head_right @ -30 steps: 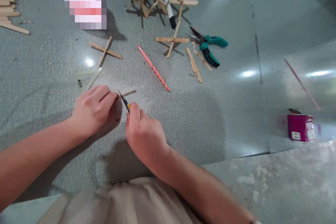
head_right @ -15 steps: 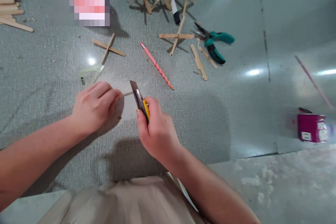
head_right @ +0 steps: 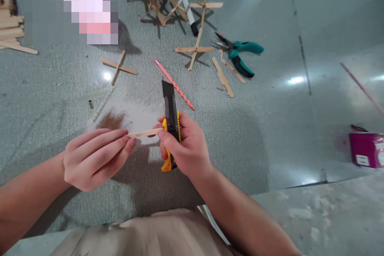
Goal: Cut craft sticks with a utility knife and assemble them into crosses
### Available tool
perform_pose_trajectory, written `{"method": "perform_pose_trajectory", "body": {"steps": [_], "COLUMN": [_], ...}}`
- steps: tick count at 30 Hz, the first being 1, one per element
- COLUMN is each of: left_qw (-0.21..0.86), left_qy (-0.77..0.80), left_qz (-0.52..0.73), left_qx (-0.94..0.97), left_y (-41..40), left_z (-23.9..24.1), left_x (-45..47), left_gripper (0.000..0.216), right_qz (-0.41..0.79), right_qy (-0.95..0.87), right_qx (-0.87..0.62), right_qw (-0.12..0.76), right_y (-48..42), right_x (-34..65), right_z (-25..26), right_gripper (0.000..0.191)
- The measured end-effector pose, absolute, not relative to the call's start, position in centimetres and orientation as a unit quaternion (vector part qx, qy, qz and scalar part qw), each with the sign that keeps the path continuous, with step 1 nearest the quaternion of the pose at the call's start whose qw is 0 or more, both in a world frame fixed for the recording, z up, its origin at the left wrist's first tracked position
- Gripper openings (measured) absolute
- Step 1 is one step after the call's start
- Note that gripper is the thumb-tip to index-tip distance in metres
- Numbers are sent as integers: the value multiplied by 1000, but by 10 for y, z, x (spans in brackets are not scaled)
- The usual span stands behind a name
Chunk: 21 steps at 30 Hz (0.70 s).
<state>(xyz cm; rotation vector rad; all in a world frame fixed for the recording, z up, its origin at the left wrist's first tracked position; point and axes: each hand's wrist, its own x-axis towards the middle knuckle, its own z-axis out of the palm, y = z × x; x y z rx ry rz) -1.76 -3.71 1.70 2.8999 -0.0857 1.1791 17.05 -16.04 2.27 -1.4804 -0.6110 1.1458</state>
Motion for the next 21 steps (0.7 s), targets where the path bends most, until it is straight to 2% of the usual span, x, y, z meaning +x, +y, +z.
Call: {"method": "perform_pose_trajectory", "body": {"steps": [9, 14, 18, 21], "left_qw": [45, 157, 100, 58], "left_qy": [-13, 80, 101, 110], "left_qz": [380, 347, 288, 244], "left_qx": [924, 921, 947, 962], "left_y": [-37, -39, -37, -37], "left_z": [23, 23, 20, 17], "left_x": [-11, -8, -8, -9], "left_gripper": [18, 10, 7, 8], "right_qz": [486, 460, 395, 347], "right_qy": [-270, -305, -391, -459], "right_qx": [-626, -647, -706, -746], "right_qw": [546, 527, 439, 336], "right_y": [-162, -159, -161, -167], "right_x": [174, 175, 180, 181], "right_z": [16, 15, 21, 30], "right_gripper": [21, 18, 15, 23]}}
